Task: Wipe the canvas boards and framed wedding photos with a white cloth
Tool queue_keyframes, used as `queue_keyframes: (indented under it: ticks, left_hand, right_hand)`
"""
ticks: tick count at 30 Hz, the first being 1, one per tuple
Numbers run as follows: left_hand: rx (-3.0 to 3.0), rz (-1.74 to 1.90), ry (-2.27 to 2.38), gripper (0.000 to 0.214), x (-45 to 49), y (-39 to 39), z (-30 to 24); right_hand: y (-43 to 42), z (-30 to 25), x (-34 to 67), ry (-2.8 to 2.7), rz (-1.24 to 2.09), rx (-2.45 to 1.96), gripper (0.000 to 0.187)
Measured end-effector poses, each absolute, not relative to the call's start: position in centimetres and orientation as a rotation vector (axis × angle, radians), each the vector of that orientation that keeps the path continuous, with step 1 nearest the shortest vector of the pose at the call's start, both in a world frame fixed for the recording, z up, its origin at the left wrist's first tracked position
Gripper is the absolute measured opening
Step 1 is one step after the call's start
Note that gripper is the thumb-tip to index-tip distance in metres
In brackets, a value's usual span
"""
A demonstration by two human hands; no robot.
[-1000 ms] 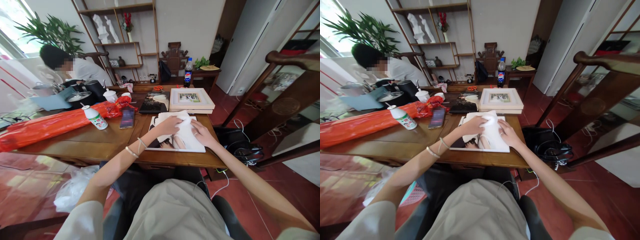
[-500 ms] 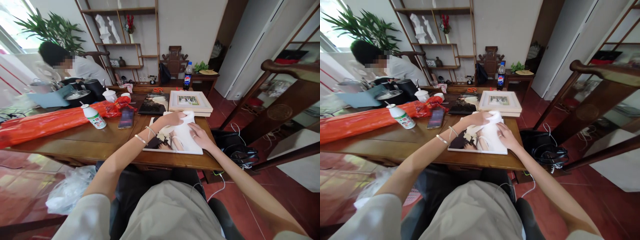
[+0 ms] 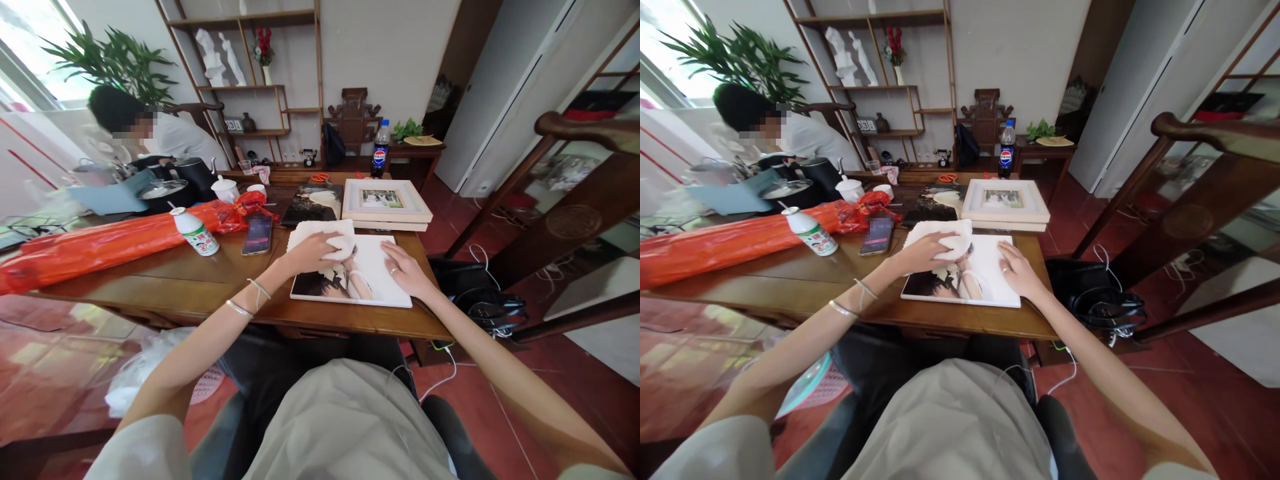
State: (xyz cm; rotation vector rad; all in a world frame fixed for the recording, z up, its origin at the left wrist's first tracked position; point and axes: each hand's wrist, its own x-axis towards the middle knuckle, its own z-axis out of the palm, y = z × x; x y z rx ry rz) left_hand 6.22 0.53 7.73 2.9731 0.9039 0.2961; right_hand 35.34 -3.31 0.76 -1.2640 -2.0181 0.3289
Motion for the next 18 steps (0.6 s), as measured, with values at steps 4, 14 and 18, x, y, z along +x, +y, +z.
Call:
queue_keyframes:
  ticks: [4,14,18]
  left_hand:
    - [2.996,0.226,0.961,0.031,6.4,-0.6,7.1]
    - [3.091,0.078,0.844,0.027,6.2,-11.4,7.9]
    - [3.026,0.136,0.898,0.028,4.9,-7.9,7.7]
  right_hand:
    - [-3.4,0.9,35.3,-2.018,0.335,-1.269,0.044]
    - [-3.5,0.9,35.5,-2.021,0.34,-1.295,0.045]
    - [-3.5,1.0,35.4,-2.012,0.355,-1.301,0.046]
